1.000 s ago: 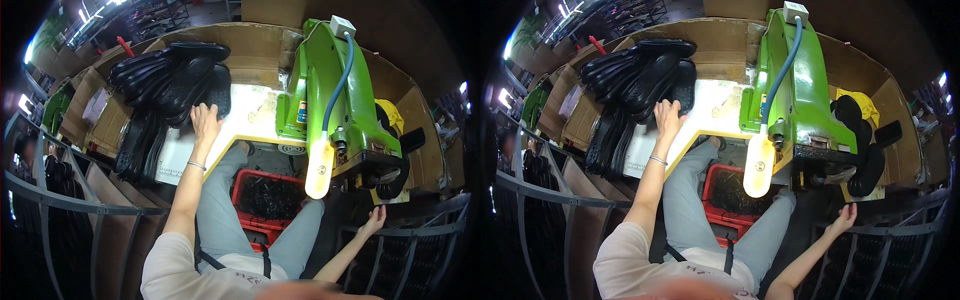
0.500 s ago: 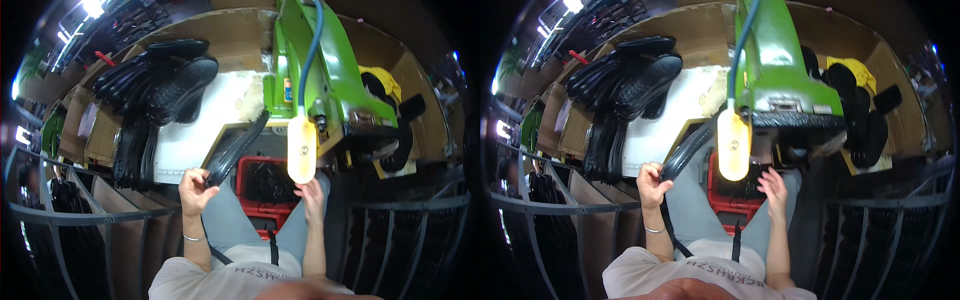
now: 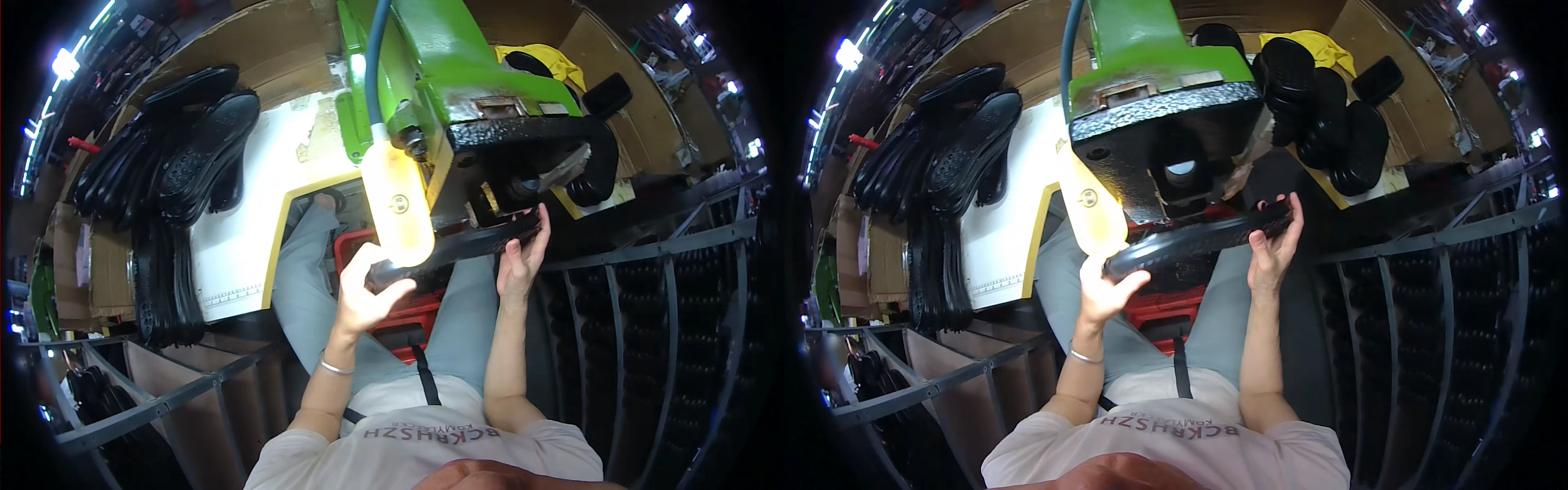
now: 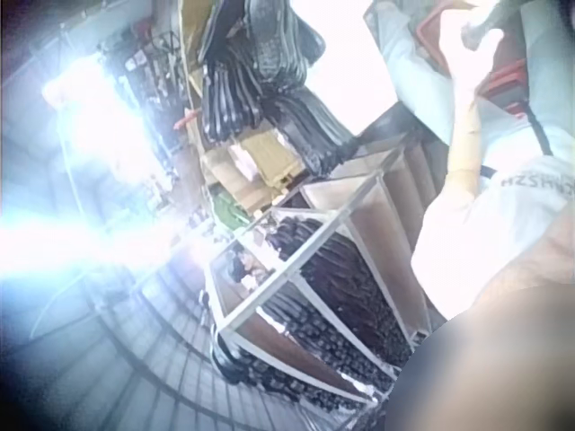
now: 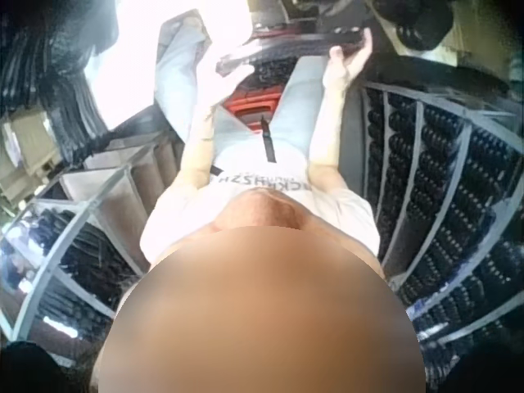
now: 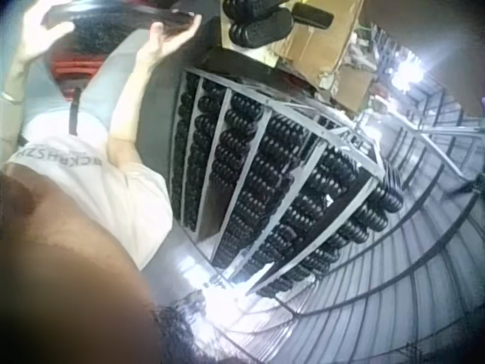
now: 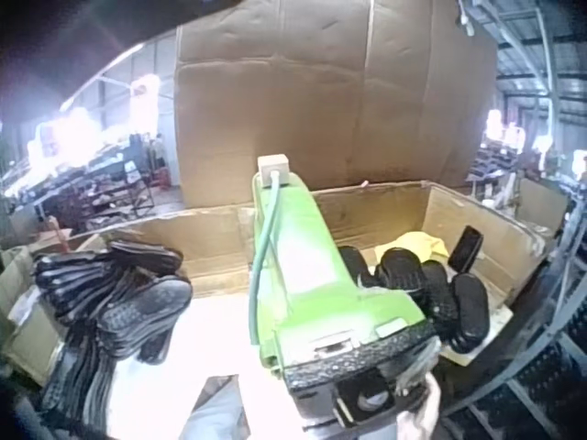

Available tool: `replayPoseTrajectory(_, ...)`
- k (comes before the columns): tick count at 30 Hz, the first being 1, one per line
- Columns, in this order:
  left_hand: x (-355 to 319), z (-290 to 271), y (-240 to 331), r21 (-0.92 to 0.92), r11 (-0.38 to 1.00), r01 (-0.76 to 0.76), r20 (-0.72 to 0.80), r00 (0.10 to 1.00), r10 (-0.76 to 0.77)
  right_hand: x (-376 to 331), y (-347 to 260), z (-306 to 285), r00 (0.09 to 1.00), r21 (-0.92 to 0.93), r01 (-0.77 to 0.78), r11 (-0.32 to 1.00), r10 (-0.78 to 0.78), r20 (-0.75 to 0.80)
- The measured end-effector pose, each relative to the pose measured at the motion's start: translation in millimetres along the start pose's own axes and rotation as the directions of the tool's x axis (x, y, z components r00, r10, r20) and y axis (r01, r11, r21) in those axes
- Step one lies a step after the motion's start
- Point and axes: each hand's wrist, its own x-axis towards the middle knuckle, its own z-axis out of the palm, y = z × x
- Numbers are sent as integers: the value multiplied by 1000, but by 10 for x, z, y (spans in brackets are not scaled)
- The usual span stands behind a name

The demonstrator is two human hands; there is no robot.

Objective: Processing rubber shoe soles using an industrial machine.

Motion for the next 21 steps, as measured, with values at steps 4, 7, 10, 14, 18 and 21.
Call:
replayPoseTrajectory(4,252,134,27,-145,985,-97,-51,995,90,180,-112,-61,996,-183,85,979,-85,12)
replayPoseTrajectory(7,258,93,123,-186,977,-106,-131,988,82,189,-82,18,996,-214,80,974,-73,41)
replayPoseTrajectory(10,242,-56,87,-10,985,-175,-137,976,172,159,38,75,996,-266,85,960,-79,34)
replayPoseTrajectory(14,169,-273,40,-114,989,-92,-181,981,70,16,135,226,996,-235,47,971,-28,84)
replayPoseTrajectory(18,115,-626,-181,-37,992,-124,-193,975,115,-137,251,407,994,-151,50,987,-34,107)
replayPoseTrajectory(21,68,-797,-338,-158,982,-106,-271,961,60,-262,330,495,993,-145,25,989,-8,116)
